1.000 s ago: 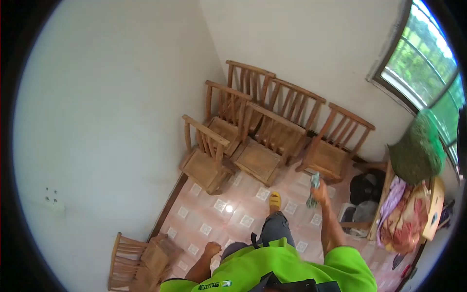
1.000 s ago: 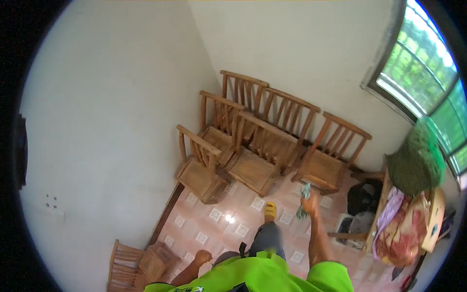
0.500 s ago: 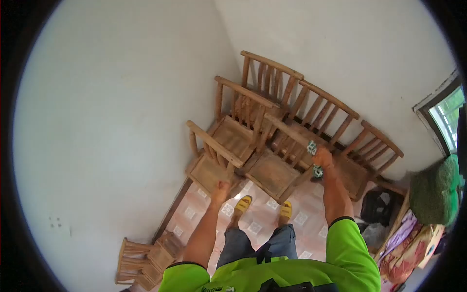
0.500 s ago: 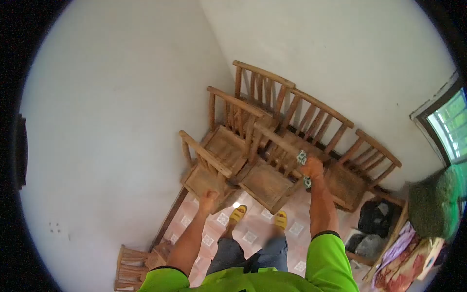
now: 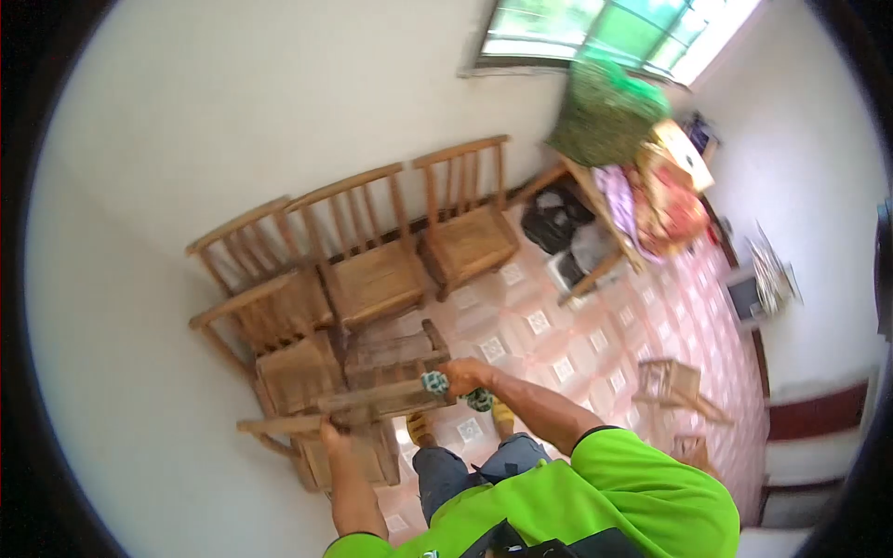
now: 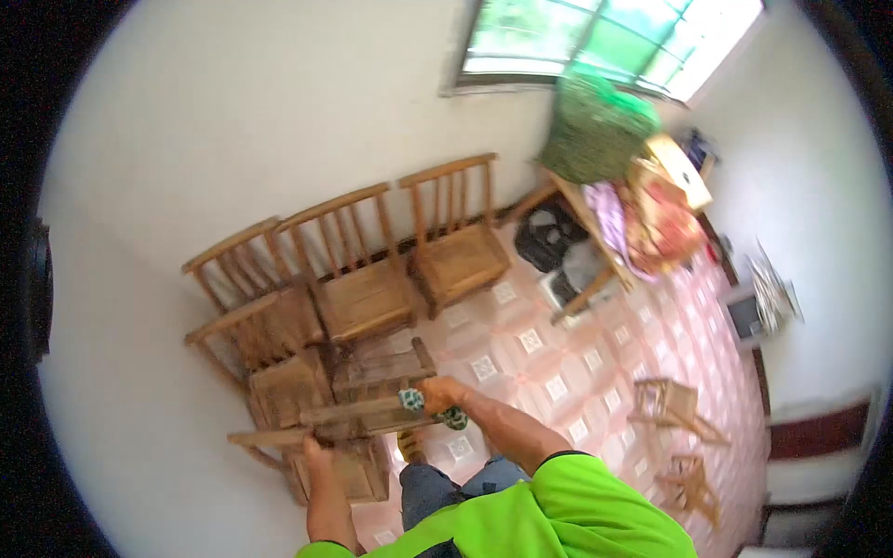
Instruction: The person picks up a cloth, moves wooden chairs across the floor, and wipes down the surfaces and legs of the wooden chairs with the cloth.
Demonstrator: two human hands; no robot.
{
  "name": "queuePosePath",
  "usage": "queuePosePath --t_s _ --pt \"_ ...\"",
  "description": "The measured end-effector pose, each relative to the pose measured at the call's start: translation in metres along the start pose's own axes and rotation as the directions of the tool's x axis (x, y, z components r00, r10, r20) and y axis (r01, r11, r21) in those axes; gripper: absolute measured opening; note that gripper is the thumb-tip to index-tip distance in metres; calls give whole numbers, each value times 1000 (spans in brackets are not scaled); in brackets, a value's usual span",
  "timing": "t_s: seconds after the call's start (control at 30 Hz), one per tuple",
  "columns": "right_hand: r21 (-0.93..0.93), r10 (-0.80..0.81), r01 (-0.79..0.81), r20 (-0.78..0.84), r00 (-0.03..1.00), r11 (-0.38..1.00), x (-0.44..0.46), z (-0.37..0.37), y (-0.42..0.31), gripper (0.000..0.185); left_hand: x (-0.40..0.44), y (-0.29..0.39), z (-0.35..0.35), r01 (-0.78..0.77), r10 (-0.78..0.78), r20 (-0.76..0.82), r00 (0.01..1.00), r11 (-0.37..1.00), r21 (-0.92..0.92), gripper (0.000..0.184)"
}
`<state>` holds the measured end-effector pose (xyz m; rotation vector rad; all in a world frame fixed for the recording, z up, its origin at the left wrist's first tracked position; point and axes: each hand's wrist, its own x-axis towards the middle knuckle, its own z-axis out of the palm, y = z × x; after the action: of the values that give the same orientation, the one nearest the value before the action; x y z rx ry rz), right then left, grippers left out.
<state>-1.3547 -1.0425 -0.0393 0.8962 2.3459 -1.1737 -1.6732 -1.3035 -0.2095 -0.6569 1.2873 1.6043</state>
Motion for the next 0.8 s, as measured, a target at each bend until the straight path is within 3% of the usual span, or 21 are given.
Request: queuePosePath --t_s 0.03,0.1,0.17,0.2,0.23,0.3,0.43,0.5,0.53,0.6,0.67,0.73,0.77,0.8 --pt "-5 69 -69 12 998 998 -12 3 -3 43 4 -7 -3 -6 8 36 999 998 -68 50" --pt "52 188 -188 -10 982 981 -47 22 1 44 -37 -9 3 54 -53 -100 994 998 13 45" --pt "114 177 -169 -64 982 979 -91 47 16 38 -57 -19 -21 -1 1 147 989 1000 1 45" --pt "154 226 -209 -101 969 966 -120 56 21 38 -75 -21 -32 -186 173 72 982 854 486 47" --pt "175 279 -254 -140 950 951 -142 71 20 36 -83 -22 -50 -304 375 126 919 466 831 49" --pt "252 380 -332 -176 908 909 -196 94 30 33 -107 -22 -61 -247 307 -77 949 872 423 40" --pt "437 507 -347 -331 796 830 -323 154 71 34 -126 -52 14 -347 287 196 938 725 595 38" --pt "630 664 -397 -263 700 668 -392 167 67 35 -142 -79 48 -403 255 313 915 632 662 38" --pt "650 676 -384 -277 683 655 -420 189 80 35 -155 -95 59 -436 242 365 899 583 686 37" --pt "735 743 -285 -420 521 615 -457 243 111 37 -186 -124 81 -507 214 464 859 479 716 37" --pt "882 844 -209 -300 444 423 -491 285 139 41 -215 -150 97 -574 172 553 815 365 733 36" --pt "907 899 -191 -308 311 376 -541 297 144 43 -239 -181 125 -639 133 629 766 273 719 35" --pt "910 902 -174 -317 293 376 -559 309 155 43 -247 -199 141 -669 111 664 739 232 706 35" --pt "956 960 -143 -235 152 257 -575 324 166 44 -259 -218 153 -695 88 693 715 190 693 35"
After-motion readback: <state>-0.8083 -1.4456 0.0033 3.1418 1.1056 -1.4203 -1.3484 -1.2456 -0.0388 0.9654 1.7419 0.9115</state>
